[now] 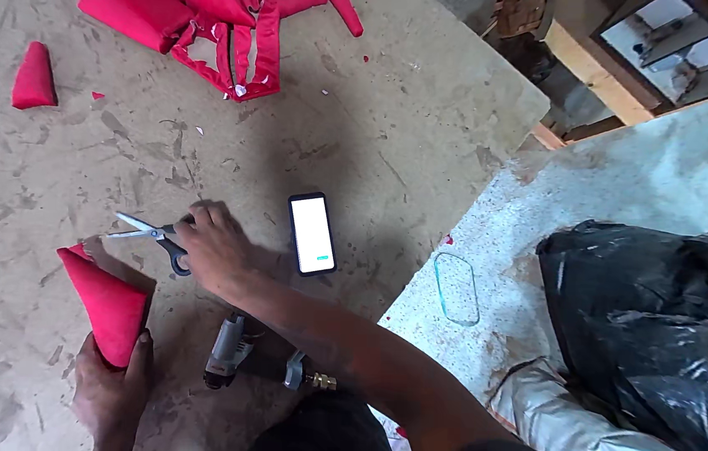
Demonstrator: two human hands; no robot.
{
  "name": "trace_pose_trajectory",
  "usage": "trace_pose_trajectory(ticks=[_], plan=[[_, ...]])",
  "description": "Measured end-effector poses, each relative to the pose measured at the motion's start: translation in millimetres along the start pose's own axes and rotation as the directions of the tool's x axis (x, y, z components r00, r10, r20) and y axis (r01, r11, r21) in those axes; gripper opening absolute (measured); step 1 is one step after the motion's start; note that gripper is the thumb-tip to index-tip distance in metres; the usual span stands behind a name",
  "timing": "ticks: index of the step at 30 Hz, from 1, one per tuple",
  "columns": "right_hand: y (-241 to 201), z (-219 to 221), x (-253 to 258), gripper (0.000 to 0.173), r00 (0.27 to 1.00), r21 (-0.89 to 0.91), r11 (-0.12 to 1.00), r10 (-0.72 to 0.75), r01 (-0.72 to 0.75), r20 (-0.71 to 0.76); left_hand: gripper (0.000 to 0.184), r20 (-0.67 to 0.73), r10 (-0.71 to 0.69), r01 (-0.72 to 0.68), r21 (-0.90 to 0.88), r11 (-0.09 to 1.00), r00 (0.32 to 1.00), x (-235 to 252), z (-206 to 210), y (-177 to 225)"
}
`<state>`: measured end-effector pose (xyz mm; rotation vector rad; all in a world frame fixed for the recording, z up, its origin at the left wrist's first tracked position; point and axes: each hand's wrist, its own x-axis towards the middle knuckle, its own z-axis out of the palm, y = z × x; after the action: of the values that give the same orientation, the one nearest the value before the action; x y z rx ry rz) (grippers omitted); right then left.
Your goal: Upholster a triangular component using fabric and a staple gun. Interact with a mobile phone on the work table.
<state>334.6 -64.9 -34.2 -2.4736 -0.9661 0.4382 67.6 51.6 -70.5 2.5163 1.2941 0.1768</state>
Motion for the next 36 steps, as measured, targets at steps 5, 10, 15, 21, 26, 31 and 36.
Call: trace_pose_trajectory(ticks=[5, 10, 15, 21, 26, 31, 36], plan=[[11.4, 1.8, -11.8, 0.026, 1.0, 0.062, 0.998, -0.018, 0.016, 0.021, 0.094, 0.005, -0.008, 0.008, -0.052, 0.999, 1.0, 1.0, -2.1, -1.2], [1.3, -5.6, -11.3, 0.031, 0.995, -0.012, 1.0, 0.005, -0.004, 0.097, 0.081, 0.042, -0.117, 0.124, -0.312, 0.942, 0.992, 5.4, -6.1, -6.1], [-0.8, -21.3, -23.7, 0.027, 0.999, 0.21, 0.978, 0.002, -0.01, 0.038, 0.079, 0.009, -0.122, 0.119, -0.308, 0.944, 0.993, 17.8, -10.6, 2.0], [111.0, -61.7, -115.0, 0.022, 0.872, 0.505, 0.832, 0.055, 0.229, -0.487, 0.086, -0.128, -0.016, 0.007, -0.069, 0.998, 0.992, 37.7, 6.1, -10.8], [204.1, -46.1, -177.8, 0.029, 0.863, 0.405, 0.908, 0.119, 0.105, -0.491, 0.084, -0.156, 0.011, -0.003, 0.048, 0.999, 0.988, 39.1, 12.1, -5.3], [208.7, -31.1, -178.9, 0.029, 0.898, 0.372, 0.918, 0.046, 0.135, -0.438, 0.081, -0.13, -0.007, 0.017, 0.076, 0.997, 0.991, 39.4, 15.3, -0.4], [213.2, -27.7, -177.5, 0.029, 0.905, 0.32, 0.935, -0.001, 0.151, -0.425, 0.071, -0.117, -0.012, -0.002, -0.114, 0.994, 0.993, 41.9, 23.0, 15.2]])
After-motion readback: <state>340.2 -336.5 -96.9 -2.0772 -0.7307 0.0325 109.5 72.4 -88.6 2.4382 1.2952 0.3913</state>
